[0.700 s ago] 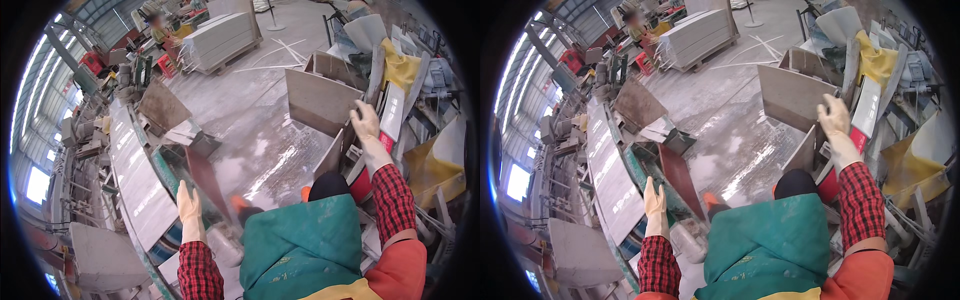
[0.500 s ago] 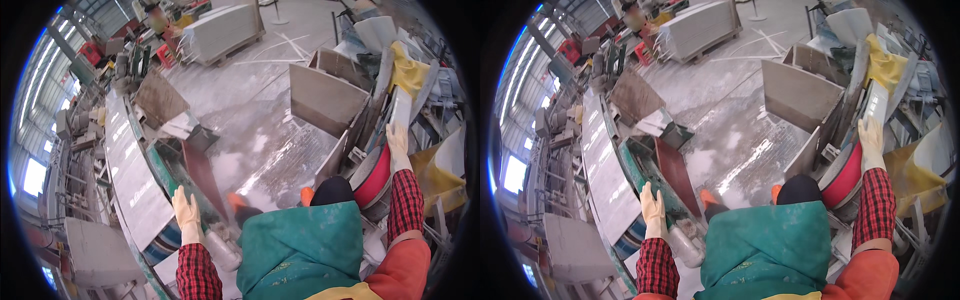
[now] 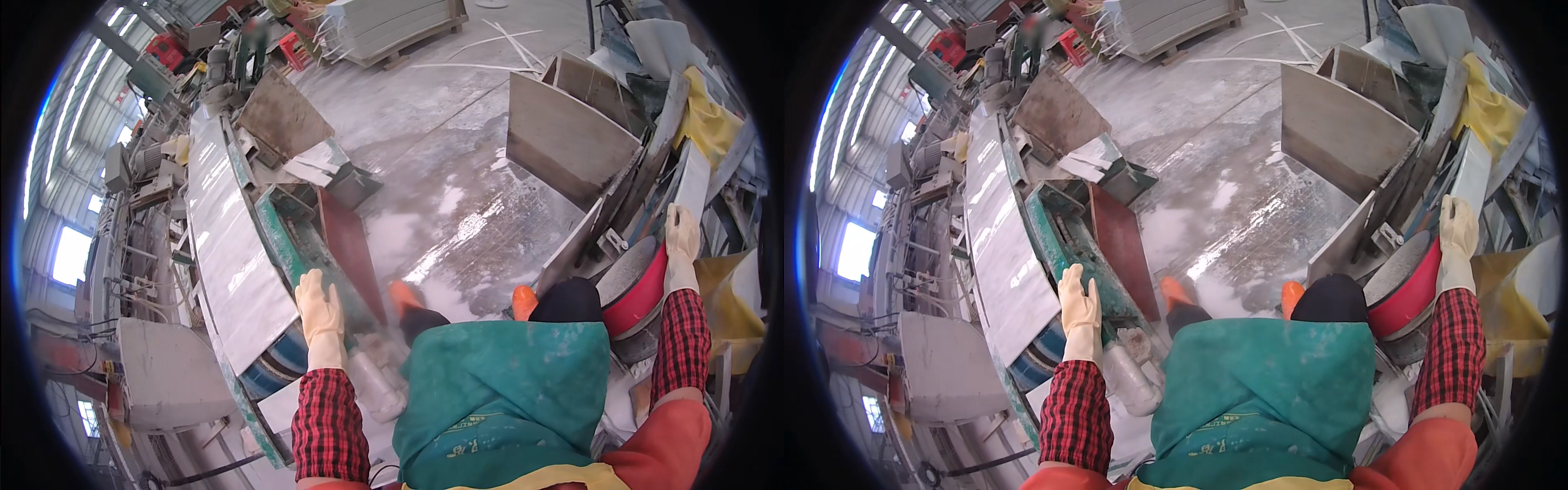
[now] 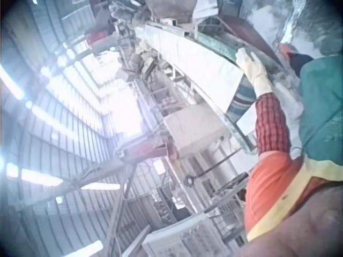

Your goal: The person repeatedly picks up white rectangular panels from a conveyor belt and stacks them into a metal bin. The person handles the panels one at a time, placing them into the bin to accumulate a stack.

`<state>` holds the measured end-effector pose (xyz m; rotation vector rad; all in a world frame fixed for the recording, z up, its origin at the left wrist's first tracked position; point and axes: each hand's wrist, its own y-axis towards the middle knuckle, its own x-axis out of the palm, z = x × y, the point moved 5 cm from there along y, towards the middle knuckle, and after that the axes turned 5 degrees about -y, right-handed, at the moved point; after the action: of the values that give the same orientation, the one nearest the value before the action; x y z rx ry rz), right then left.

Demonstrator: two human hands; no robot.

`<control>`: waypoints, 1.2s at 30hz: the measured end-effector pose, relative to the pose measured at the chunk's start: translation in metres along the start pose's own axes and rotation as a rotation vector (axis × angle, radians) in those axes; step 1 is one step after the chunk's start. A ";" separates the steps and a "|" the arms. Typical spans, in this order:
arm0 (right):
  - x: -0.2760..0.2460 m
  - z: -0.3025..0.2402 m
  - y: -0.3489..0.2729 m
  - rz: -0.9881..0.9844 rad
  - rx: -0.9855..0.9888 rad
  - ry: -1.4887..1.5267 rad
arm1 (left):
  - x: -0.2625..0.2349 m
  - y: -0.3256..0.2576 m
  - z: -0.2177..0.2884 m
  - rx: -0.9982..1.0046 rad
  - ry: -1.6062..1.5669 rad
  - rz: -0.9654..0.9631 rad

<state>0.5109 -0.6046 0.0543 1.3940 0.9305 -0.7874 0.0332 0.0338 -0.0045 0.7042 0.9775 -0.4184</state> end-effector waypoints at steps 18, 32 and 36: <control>0.010 0.001 -0.015 0.113 -0.092 0.012 | -0.002 -0.001 0.010 -0.012 -0.021 -0.004; 0.009 -0.003 -0.026 0.089 -0.113 0.005 | -0.003 -0.003 0.005 -0.019 -0.033 0.035; 0.010 -0.003 -0.029 0.072 -0.109 0.015 | -0.003 -0.003 0.006 0.008 -0.033 0.053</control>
<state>0.4891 -0.6024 0.0326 1.3322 0.9164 -0.6631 0.0336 0.0275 -0.0007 0.7268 0.9247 -0.3861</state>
